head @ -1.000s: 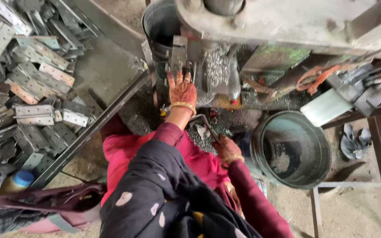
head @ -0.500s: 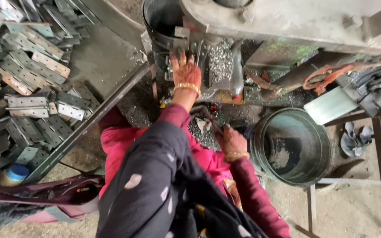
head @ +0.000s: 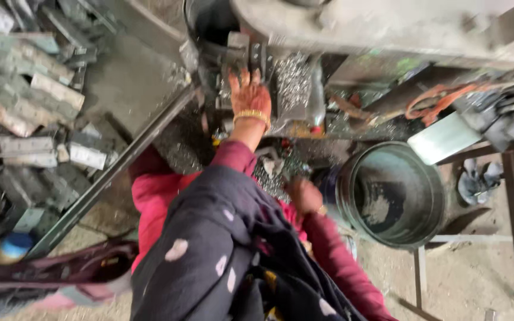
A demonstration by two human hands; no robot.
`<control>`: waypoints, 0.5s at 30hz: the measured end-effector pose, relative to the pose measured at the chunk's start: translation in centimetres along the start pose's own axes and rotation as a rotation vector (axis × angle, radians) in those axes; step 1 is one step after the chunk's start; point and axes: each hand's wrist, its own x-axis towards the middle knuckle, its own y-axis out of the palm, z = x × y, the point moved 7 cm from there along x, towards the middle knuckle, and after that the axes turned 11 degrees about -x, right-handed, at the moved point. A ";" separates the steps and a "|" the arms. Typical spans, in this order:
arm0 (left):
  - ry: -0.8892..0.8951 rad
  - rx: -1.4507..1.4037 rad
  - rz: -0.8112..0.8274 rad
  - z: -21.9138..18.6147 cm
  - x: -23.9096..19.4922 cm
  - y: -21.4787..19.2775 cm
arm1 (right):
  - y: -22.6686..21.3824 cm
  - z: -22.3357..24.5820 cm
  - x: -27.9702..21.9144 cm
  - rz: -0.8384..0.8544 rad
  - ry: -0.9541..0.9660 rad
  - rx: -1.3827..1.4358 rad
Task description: The person picks up metal hinge pieces from a bin and places them one at a time into a stamping or punching machine to process them, then returns them to another container.
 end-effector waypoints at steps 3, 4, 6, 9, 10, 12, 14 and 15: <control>0.010 -0.083 -0.255 0.3 -1.0 -1.5 | 3.0 -0.6 0.6 -0.025 -0.055 0.052; 0.029 -0.066 -0.193 0.7 -1.8 -0.9 | 3.3 -0.5 0.4 -0.019 -0.041 0.054; 0.073 -0.041 -0.087 0.7 -2.8 -0.8 | 1.1 0.5 -0.3 0.012 0.022 0.019; 0.048 -0.060 0.063 0.3 -2.1 -1.2 | -6.7 4.3 -3.3 0.041 0.072 -0.157; 0.065 -0.116 -0.017 -0.4 -2.1 -1.6 | -10.1 5.7 -3.7 0.001 0.057 -0.280; 0.080 -0.222 -0.179 -1.7 -2.1 -2.0 | -15.8 9.8 -5.2 -0.215 -0.107 -0.433; 0.067 -0.300 -0.359 -0.2 -2.3 -3.4 | -21.0 13.6 -7.3 -0.574 -0.429 -0.450; 0.056 -0.325 -0.458 1.8 -2.8 -4.9 | -22.1 14.2 -7.1 -0.579 -0.379 -0.414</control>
